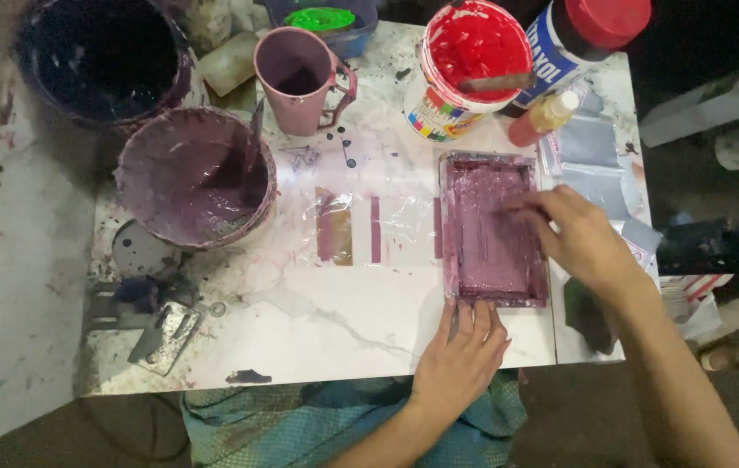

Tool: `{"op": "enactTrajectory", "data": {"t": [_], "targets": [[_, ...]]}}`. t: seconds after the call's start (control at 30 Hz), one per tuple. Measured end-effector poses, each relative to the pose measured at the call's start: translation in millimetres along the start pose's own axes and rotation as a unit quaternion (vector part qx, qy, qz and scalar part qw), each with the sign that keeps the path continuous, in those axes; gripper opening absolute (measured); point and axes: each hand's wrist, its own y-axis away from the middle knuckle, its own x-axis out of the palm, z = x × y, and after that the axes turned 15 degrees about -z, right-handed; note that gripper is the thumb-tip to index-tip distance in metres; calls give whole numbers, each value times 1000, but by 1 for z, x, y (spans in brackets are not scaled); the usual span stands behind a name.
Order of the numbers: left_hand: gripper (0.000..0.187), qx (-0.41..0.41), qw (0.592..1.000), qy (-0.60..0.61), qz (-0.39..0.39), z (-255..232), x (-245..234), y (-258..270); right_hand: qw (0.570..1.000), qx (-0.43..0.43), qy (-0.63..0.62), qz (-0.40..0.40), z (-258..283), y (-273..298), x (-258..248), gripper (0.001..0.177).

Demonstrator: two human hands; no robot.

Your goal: The person uses a yellow sponge to spread purple paint evenly inside a rectangular tray. They repeatedly dip the sponge into the paint and smooth the surface, occasionally wiping the tray's edges with a cloth.

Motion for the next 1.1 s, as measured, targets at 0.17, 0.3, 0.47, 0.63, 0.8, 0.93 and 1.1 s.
{"op": "enactTrajectory", "data": {"t": [0.17, 0.3, 0.47, 0.63, 0.8, 0.93, 1.1], "targets": [[40, -3, 1000, 12, -1, -1, -1, 0, 999, 0, 38, -38, -15, -37, 10, 17], [46, 1, 1000, 1, -5, 1, 0, -2, 978, -14, -40, -202, -9, -30, 5, 8], [46, 1, 1000, 3, -11, 2, -3, -5, 978, 61, -33, -199, -1, -13, 24, 10], [44, -3, 1000, 15, 1, 0, -4, -2, 965, 114, -83, -222, 10, -6, 27, 12], [43, -2, 1000, 24, -5, 2, -3, -4, 968, 118, -64, -211, 11, -5, 24, 12], [45, -2, 1000, 8, -12, 0, 0, -2, 981, 47, 0, -191, -6, 1, 30, 20], [46, -4, 1000, 11, -23, 1, -2, -4, 986, 53, 14, -157, -14, 1, 43, 23]]}}
